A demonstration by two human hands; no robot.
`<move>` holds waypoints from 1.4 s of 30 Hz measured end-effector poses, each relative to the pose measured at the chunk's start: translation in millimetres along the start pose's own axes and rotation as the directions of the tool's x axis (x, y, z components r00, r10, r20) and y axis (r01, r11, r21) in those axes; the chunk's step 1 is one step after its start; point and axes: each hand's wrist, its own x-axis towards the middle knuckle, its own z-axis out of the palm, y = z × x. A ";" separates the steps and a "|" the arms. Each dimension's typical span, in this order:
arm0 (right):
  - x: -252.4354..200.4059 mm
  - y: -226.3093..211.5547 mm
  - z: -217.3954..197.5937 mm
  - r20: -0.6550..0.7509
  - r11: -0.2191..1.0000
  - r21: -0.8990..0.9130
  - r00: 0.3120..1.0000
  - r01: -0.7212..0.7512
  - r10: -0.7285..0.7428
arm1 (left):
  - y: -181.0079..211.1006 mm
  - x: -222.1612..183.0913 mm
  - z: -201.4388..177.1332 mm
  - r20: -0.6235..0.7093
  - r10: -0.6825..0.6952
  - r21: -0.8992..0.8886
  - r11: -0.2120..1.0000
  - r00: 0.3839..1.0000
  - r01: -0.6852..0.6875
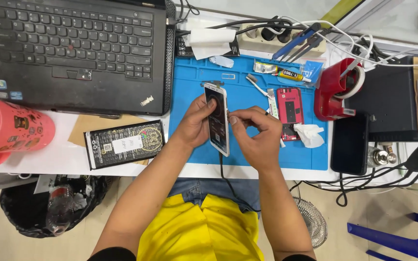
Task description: Reassembling the internal components of a smartphone, including connecting ribbon cables and fastening screws.
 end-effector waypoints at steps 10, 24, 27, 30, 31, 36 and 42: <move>2.0 0.7 -3.7 0.030 0.994 0.027 0.994 -0.108 0.107 | 3.3 -3.3 2.0 0.044 0.009 0.025 1.000 0.999 -0.010; 0.9 8.7 -2.3 0.035 0.982 0.090 0.986 -0.165 0.162 | 1.3 0.5 -7.3 0.122 0.034 0.045 0.998 0.992 -0.040; 0.2 6.9 -1.4 0.034 0.979 0.101 0.984 -0.175 0.173 | 2.6 1.0 -10.7 0.152 0.027 0.084 0.996 0.988 -0.040; 0.4 9.3 -3.1 0.042 0.976 0.120 0.983 -0.181 0.177 | 3.6 -2.5 -1.6 0.126 0.036 0.055 0.998 0.991 -0.043; -1.6 13.4 -2.9 0.042 0.977 0.119 0.984 -0.178 0.175 | 5.0 -1.1 1.5 0.128 0.037 0.054 0.998 0.991 -0.044; -23.4 48.1 5.8 -0.005 0.943 0.246 0.972 -0.225 0.234 | -1.2 9.9 -15.4 -0.078 0.045 0.121 0.992 0.996 -0.036; -38.0 55.7 14.4 0.019 0.932 0.216 0.956 -0.289 0.292 | 2.5 5.5 -3.7 -0.110 0.144 0.356 0.929 0.983 -0.096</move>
